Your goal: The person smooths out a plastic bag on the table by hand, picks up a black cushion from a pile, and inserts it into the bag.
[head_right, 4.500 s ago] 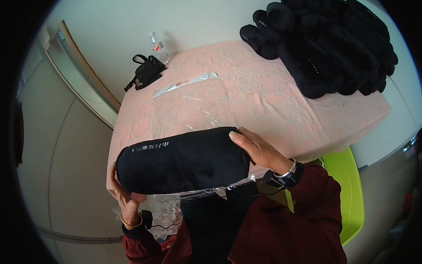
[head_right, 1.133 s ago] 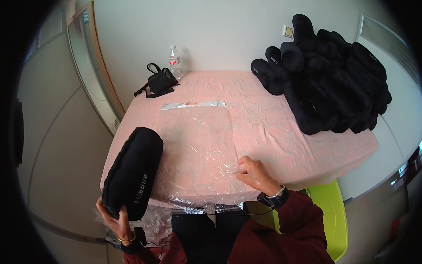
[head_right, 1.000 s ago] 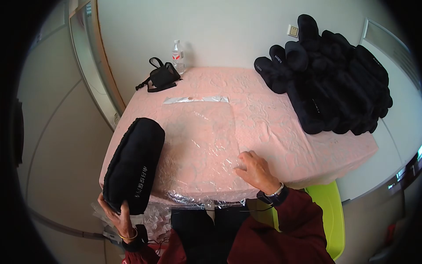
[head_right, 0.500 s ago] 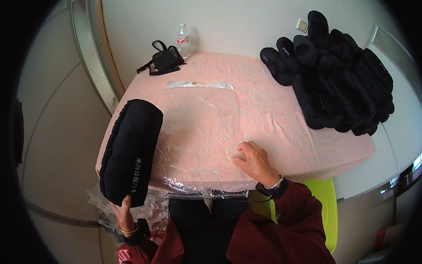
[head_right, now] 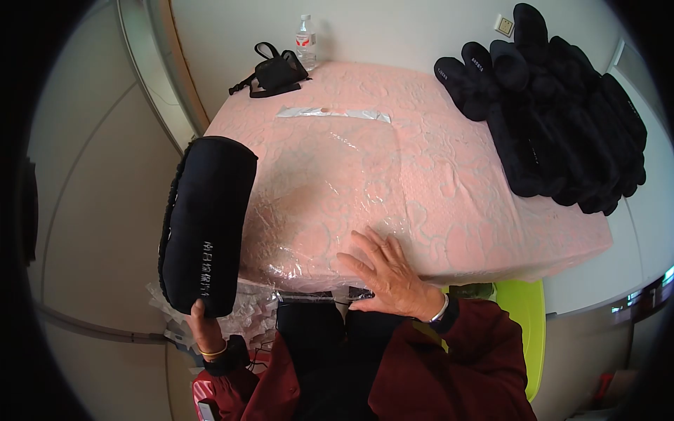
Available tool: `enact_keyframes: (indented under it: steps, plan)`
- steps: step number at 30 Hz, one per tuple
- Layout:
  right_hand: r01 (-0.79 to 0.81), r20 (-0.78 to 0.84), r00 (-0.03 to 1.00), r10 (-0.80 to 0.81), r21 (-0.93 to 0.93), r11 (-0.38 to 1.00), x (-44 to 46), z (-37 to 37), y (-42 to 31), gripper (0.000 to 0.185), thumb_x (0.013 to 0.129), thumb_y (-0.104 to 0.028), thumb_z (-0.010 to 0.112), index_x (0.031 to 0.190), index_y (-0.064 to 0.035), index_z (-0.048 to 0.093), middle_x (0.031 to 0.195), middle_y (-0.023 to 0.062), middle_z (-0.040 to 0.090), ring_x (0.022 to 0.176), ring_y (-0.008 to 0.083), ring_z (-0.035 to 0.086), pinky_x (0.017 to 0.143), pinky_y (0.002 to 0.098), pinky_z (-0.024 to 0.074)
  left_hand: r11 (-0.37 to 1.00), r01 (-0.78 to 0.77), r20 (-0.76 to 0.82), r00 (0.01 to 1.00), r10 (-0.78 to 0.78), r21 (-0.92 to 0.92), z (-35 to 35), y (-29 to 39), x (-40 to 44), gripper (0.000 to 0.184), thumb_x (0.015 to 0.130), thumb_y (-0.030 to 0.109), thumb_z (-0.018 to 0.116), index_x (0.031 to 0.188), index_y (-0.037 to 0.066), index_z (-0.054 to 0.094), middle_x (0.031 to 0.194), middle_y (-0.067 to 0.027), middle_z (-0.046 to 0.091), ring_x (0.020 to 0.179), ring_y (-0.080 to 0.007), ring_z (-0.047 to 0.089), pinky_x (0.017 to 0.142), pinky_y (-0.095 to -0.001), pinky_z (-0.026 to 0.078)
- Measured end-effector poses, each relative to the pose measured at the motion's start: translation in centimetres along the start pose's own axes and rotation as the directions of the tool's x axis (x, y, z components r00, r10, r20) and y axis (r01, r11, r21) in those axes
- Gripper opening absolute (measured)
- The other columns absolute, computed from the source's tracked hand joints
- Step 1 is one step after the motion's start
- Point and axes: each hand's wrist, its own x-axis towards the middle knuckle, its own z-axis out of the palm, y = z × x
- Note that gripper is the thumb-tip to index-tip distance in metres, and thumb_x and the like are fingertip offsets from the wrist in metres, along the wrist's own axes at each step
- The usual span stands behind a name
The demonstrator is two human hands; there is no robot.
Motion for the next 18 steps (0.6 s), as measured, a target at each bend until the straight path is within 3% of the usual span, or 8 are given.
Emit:
enact_keyframes:
  steps: [1, 4, 6, 10, 13, 16, 18]
  plan:
    - [0.022, -0.020, 1.000, -0.022, -0.007, 1.000, 0.0, 0.0, -0.2, 0.064, 0.073, -0.027, 0.085, 0.126, -0.0048, 0.059, 0.135, 0.0174, 0.052, 0.125, 0.0379, 0.051, 0.104, 0.0484, 0.0416, 1.000, 0.002, 0.003, 1.000, -0.002, 0.003, -0.3, -0.4, 0.1, 0.061, 0.091, 0.035, 0.067, 0.138, -0.002, 0.055, 0.135, -0.0116, 0.060, 0.124, -0.0244, 0.057, 0.111, -0.0375, 0.039]
    - [-0.020, -0.079, 0.997, 0.024, 0.049, 0.999, -0.5, 1.6, 1.3, 0.050, 0.076, -0.019, 0.081, 0.120, -0.0049, 0.062, 0.131, 0.0166, 0.054, 0.123, 0.0371, 0.053, 0.104, 0.0468, 0.0420, 0.952, 0.133, -0.055, 0.987, -0.154, -0.276, -2.3, -1.9, 0.0, 0.055, 0.094, 0.035, 0.064, 0.135, -0.001, 0.057, 0.136, -0.0124, 0.061, 0.125, -0.0247, 0.058, 0.110, -0.0394, 0.042]
    - [-0.039, -0.109, 0.993, 0.047, 0.078, 0.996, -0.7, 1.9, 1.9, 0.044, 0.078, -0.015, 0.079, 0.118, -0.0049, 0.064, 0.129, 0.0161, 0.056, 0.123, 0.0366, 0.054, 0.104, 0.0459, 0.0422, 0.935, 0.158, -0.008, 0.986, -0.169, -0.317, -3.1, -2.2, 0.1, 0.055, 0.094, 0.036, 0.063, 0.134, 0.000, 0.058, 0.137, -0.0123, 0.061, 0.125, -0.0245, 0.059, 0.109, -0.0396, 0.044]
    - [-0.059, -0.207, 0.975, 0.080, 0.103, 0.993, -0.3, 1.5, 2.8, 0.026, 0.081, -0.001, 0.071, 0.106, -0.0034, 0.067, 0.114, 0.0142, 0.063, 0.107, 0.0346, 0.062, 0.093, 0.0426, 0.0490, 0.881, 0.217, 0.117, 0.976, -0.185, -0.421, -3.9, -2.5, -0.3, 0.055, 0.094, 0.039, 0.062, 0.133, 0.001, 0.059, 0.138, -0.0119, 0.062, 0.125, -0.0245, 0.060, 0.107, -0.0401, 0.046]
    - [-0.232, -0.292, 0.915, 0.280, 0.188, 0.954, -0.7, 1.4, 3.9, 0.018, 0.084, 0.005, 0.067, 0.100, -0.0013, 0.068, 0.097, 0.0123, 0.064, 0.083, 0.0277, 0.064, 0.072, 0.0352, 0.0516, 0.850, 0.249, 0.183, 0.966, -0.183, -0.464, -3.9, -2.2, -0.8, 0.055, 0.094, 0.040, 0.061, 0.134, 0.002, 0.059, 0.140, -0.0116, 0.061, 0.125, -0.0249, 0.060, 0.107, -0.0404, 0.047]
    - [-0.311, -0.314, 0.870, 0.379, 0.246, 0.918, -1.0, 0.9, 4.9, 0.013, 0.086, 0.005, 0.066, 0.098, 0.0002, 0.068, 0.088, 0.0115, 0.063, 0.071, 0.0221, 0.060, 0.061, 0.0315, 0.0469, 0.842, 0.268, 0.311, 0.942, -0.127, -0.469, -1.7, -0.3, -2.0, 0.059, 0.093, 0.043, 0.062, 0.136, 0.003, 0.058, 0.140, -0.0099, 0.061, 0.126, -0.0252, 0.060, 0.107, -0.0407, 0.047]
    - [-0.353, -0.327, 0.841, 0.431, 0.272, 0.895, -1.2, 0.7, 5.1, 0.010, 0.087, 0.005, 0.065, 0.096, 0.0009, 0.068, 0.083, 0.0111, 0.062, 0.065, 0.0193, 0.058, 0.056, 0.0296, 0.0446, 0.833, 0.306, 0.316, 0.934, -0.168, -0.460, -1.2, -0.6, -1.5, 0.059, 0.093, 0.043, 0.061, 0.137, 0.003, 0.058, 0.139, -0.0102, 0.061, 0.125, -0.0255, 0.060, 0.107, -0.0410, 0.047]
